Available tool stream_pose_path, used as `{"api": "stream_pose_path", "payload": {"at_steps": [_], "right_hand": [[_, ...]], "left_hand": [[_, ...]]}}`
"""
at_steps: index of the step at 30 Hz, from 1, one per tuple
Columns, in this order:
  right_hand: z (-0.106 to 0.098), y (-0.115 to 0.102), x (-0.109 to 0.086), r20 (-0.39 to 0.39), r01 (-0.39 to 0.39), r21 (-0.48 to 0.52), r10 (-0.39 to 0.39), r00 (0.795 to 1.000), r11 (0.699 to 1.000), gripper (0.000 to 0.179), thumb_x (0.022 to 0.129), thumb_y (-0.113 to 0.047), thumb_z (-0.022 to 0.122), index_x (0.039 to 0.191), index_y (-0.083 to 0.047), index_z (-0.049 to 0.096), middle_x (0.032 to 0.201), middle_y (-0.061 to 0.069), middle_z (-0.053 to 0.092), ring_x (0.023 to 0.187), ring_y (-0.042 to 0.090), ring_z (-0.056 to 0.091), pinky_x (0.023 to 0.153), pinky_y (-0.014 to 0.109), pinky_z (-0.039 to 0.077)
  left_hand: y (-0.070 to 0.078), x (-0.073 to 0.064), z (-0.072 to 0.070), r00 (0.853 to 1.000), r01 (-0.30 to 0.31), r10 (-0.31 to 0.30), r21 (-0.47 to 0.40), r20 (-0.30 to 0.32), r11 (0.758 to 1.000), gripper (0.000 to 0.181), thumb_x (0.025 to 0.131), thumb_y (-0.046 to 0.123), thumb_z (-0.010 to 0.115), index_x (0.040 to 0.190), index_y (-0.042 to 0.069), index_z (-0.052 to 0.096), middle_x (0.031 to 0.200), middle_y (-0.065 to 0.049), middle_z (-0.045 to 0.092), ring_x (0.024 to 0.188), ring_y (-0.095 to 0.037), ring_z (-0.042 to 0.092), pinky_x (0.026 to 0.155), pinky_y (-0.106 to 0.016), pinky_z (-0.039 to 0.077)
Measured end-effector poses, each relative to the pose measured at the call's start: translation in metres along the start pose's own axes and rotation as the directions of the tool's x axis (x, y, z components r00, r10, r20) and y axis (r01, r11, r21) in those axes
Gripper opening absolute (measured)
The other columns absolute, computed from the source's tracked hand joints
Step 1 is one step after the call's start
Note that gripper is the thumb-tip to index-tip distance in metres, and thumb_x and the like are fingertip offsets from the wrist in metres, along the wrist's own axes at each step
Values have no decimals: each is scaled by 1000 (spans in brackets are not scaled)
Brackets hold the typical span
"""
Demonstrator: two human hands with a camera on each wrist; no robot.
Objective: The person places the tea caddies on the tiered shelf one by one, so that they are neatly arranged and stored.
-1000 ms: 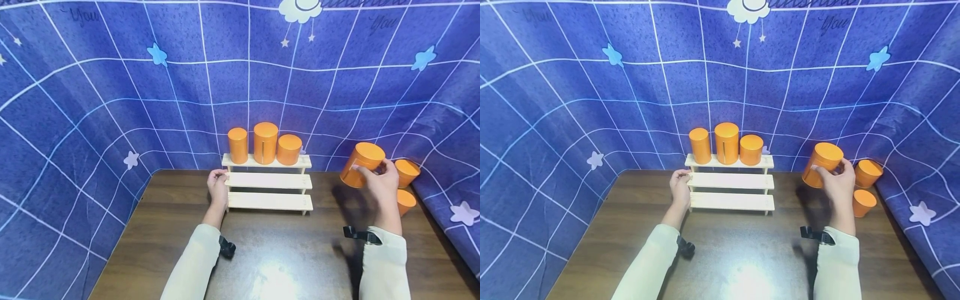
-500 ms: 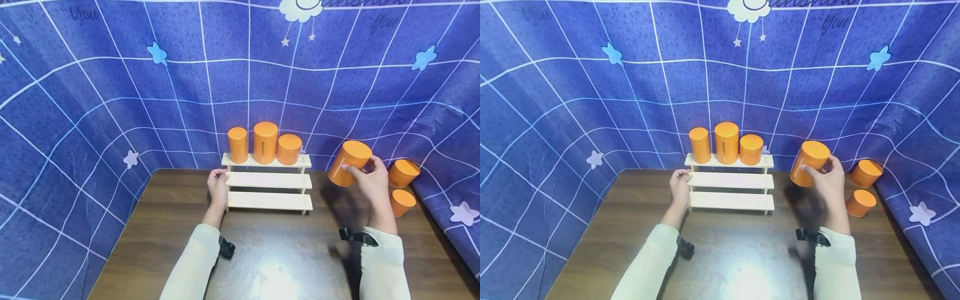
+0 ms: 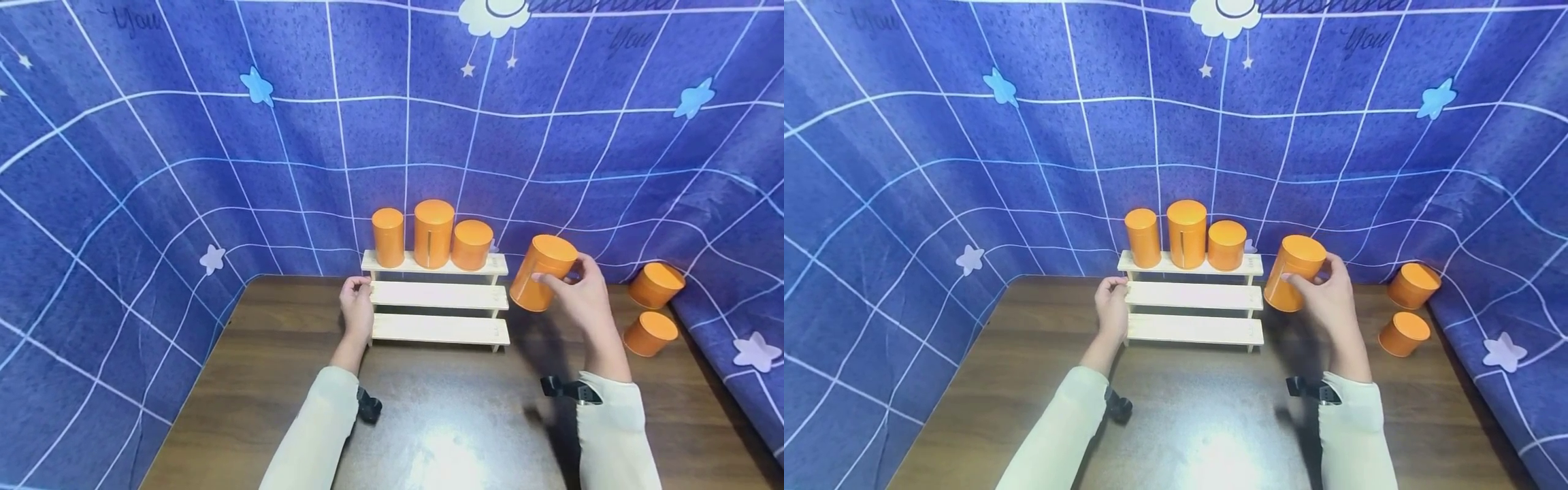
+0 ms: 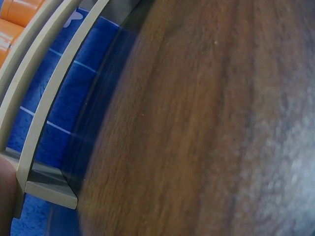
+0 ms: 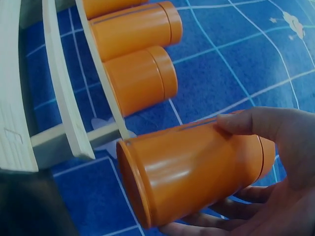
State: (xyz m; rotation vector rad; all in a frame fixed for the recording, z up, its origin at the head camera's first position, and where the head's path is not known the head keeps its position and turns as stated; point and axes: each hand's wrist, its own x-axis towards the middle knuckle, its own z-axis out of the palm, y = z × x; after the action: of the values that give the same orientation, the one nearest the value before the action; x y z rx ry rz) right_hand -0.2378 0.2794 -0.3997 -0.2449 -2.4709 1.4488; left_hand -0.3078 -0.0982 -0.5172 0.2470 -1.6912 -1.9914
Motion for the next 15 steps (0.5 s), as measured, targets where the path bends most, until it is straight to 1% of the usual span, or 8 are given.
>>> {"api": "stream_pose_path", "payload": {"at_steps": [2,5,8,11,15], "right_hand": [[3,-1,-1,27,19,9,-19,999,1000,83,92,-33,79,157,-1,38,143,20,53,112,18,54,77,12,49],[7,-4,-1,62,41,35,-44,997,999,84,93,-29,78,159,-1,35,145,23,53,104,14,57,70,14,55],[11,-6,-2,87,58,49,-63,994,997,84,93,-26,78,159,-1,34,144,24,54,97,9,58,68,17,56],[15,-7,-4,95,77,39,-81,992,996,83,92,-25,78,159,-1,35,143,24,54,101,13,59,71,14,54],[23,-10,-7,91,111,20,-113,989,994,81,91,-27,80,155,-1,39,141,23,56,113,26,58,81,10,47]], "left_hand": [[-1,0,0,1000,-3,3,4,-2,1000,9,91,-10,57,97,-11,64,100,-14,69,67,-6,49,63,-18,43],[0,-1,0,1000,-8,8,10,-2,1000,10,90,-11,57,97,-12,63,104,-20,70,67,-4,50,64,-17,43],[0,-1,1,1000,-12,12,13,0,1000,10,90,-11,56,97,-13,63,108,-26,70,71,-3,52,68,-17,45],[-1,-2,2,1000,-19,19,8,8,1000,11,91,-12,56,99,-15,62,112,-31,69,77,-4,54,72,-17,46],[-1,-2,1,1000,-28,28,25,8,999,12,93,-11,56,100,-16,63,114,-32,69,78,-6,54,73,-17,45]]}}
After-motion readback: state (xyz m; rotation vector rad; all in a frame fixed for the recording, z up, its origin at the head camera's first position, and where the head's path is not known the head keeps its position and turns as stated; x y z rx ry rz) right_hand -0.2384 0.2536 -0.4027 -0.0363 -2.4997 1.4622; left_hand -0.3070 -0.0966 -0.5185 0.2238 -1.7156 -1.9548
